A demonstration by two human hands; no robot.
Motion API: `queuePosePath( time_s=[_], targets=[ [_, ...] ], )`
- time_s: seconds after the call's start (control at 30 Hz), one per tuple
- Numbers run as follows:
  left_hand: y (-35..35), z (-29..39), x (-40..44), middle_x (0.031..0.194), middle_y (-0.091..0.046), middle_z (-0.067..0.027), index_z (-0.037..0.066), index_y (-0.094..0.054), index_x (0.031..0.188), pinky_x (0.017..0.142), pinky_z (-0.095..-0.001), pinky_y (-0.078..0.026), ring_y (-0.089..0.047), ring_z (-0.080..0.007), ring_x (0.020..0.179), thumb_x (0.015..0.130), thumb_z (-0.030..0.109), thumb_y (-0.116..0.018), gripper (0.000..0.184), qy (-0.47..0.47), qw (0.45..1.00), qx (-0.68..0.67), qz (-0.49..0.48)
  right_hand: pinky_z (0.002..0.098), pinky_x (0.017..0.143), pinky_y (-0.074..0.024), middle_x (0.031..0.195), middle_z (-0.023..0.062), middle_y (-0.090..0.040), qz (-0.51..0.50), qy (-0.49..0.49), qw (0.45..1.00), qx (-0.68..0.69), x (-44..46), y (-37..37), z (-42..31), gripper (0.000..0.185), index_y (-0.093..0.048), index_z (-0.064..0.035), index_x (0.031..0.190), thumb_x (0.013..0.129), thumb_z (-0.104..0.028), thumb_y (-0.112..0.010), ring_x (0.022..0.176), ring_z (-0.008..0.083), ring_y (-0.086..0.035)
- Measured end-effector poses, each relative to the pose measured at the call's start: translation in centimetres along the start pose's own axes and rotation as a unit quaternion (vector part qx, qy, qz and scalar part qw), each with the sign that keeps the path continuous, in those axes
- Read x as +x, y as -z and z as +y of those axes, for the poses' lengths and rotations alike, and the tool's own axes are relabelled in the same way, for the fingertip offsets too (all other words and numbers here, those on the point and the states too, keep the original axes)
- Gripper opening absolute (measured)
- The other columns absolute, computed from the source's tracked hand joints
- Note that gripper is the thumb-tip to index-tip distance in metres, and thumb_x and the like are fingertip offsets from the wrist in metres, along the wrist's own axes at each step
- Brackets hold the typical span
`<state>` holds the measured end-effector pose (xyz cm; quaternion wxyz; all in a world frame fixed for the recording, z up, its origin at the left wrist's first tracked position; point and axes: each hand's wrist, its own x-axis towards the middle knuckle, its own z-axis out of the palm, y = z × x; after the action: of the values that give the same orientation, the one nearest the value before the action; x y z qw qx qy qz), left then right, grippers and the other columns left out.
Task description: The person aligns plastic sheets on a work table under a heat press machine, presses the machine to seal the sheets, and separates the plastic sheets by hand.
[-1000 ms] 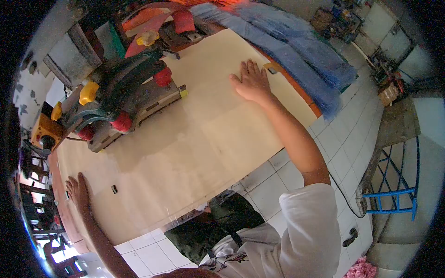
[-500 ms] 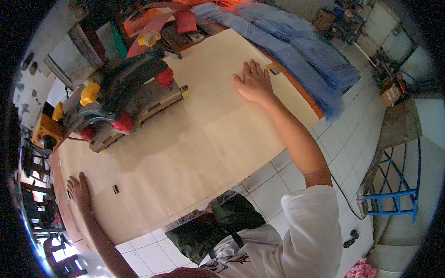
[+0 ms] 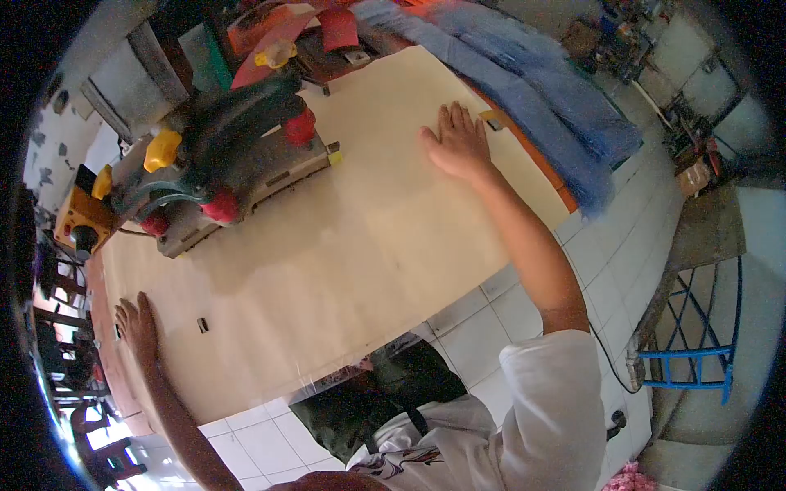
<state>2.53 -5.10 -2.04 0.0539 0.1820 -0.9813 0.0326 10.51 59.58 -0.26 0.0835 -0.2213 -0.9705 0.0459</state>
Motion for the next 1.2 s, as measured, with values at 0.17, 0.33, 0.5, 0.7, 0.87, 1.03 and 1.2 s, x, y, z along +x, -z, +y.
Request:
queuePosePath(
  time_s=[0.17, 0.33, 0.5, 0.7, 0.87, 1.03, 1.2],
  targets=[
    [-0.2, -0.3, 0.3, 0.151, -0.014, -0.0242, -0.001, -0.02, 0.145, 0.115, -0.0438, -0.008, -0.012, -0.0354, 0.141, 0.09, 0.061, -0.031, 0.084, -0.009, 1.0, -0.005, 0.007, 0.047, 0.114, -0.0101, 0.152, 0.0203, -0.015, 0.009, 0.005, 1.0, -0.002, 0.2, -0.1, -0.1, 0.074, -0.02, 0.0003, 0.145, 0.093, -0.052, -0.031, 0.142, 0.03, -0.012],
    [-2.6, -2.6, 0.5, 0.142, -0.033, -0.0266, -0.007, -0.037, 0.135, 0.111, -0.048, -0.018, -0.027, -0.0396, 0.135, 0.091, 0.053, -0.039, 0.074, -0.06, 0.992, 0.01, 0.109, 0.0435, 0.114, -0.0148, 0.145, 0.0261, -0.028, 0.023, 0.105, 0.988, -0.112, 2.8, -3.1, 1.4, 0.069, -0.03, 0.0042, 0.14, 0.093, -0.046, -0.038, 0.139, 0.0355, -0.021],
    [1.8, 0.3, -1.3, 0.137, -0.038, -0.0281, -0.008, -0.041, 0.128, 0.11, -0.0503, -0.02, -0.032, -0.0422, 0.129, 0.085, 0.049, -0.047, 0.071, -0.029, 0.99, -0.104, 0.096, 0.0429, 0.115, -0.0075, 0.152, 0.0208, -0.016, -0.013, 0.106, 0.992, -0.063, 5.1, -3.9, 5.0, 0.071, -0.021, 0.0018, 0.144, 0.096, -0.048, -0.035, 0.142, 0.0321, -0.012],
    [2.0, 1.1, -2.6, 0.148, -0.02, -0.0282, -0.009, -0.024, 0.141, 0.114, -0.0473, -0.007, -0.012, -0.0374, 0.141, 0.086, 0.056, -0.039, 0.086, -0.003, 0.987, -0.129, 0.097, 0.0427, 0.115, -0.0049, 0.154, 0.0165, -0.009, -0.033, 0.016, 0.999, 0.006, 1.4, 0.9, 2.3, 0.08, -0.016, -0.0025, 0.147, 0.093, -0.061, -0.025, 0.143, 0.0289, -0.005],
    [1.8, 0.6, -2.5, 0.148, -0.021, -0.0275, -0.008, -0.024, 0.141, 0.114, -0.0476, -0.006, -0.014, -0.0372, 0.141, 0.086, 0.056, -0.039, 0.085, 0.002, 0.987, -0.131, 0.097, 0.0412, 0.115, -0.0045, 0.154, 0.0167, -0.01, -0.039, 0.031, 0.999, 0.009, 2.4, -0.7, 3.3, 0.077, -0.016, -0.0016, 0.147, 0.094, -0.058, -0.026, 0.143, 0.0287, -0.006],
    [1.2, 0.9, -2.1, 0.148, -0.021, -0.0267, -0.007, -0.024, 0.141, 0.114, -0.0472, -0.007, -0.014, -0.0368, 0.141, 0.087, 0.055, -0.038, 0.084, 0.001, 0.992, -0.092, 0.09, 0.042, 0.115, -0.0045, 0.154, 0.018, -0.012, -0.042, 0.035, 0.997, 0.046, 1.8, -0.5, 2.5, 0.073, -0.019, -0.0008, 0.146, 0.096, -0.053, -0.027, 0.143, 0.0292, -0.007],
    [1.0, 0.6, -1.4, 0.149, -0.019, -0.0262, -0.006, -0.024, 0.142, 0.114, -0.0464, -0.007, -0.012, -0.0364, 0.141, 0.087, 0.067, -0.032, 0.092, 0.0, 0.993, -0.095, 0.066, 0.0446, 0.114, -0.0025, 0.153, 0.019, -0.011, -0.049, 0.019, 0.998, 0.03, 0.4, 0.3, -0.5, 0.075, -0.017, -0.0015, 0.146, 0.095, -0.056, -0.025, 0.143, 0.0301, -0.006]
  ],
)
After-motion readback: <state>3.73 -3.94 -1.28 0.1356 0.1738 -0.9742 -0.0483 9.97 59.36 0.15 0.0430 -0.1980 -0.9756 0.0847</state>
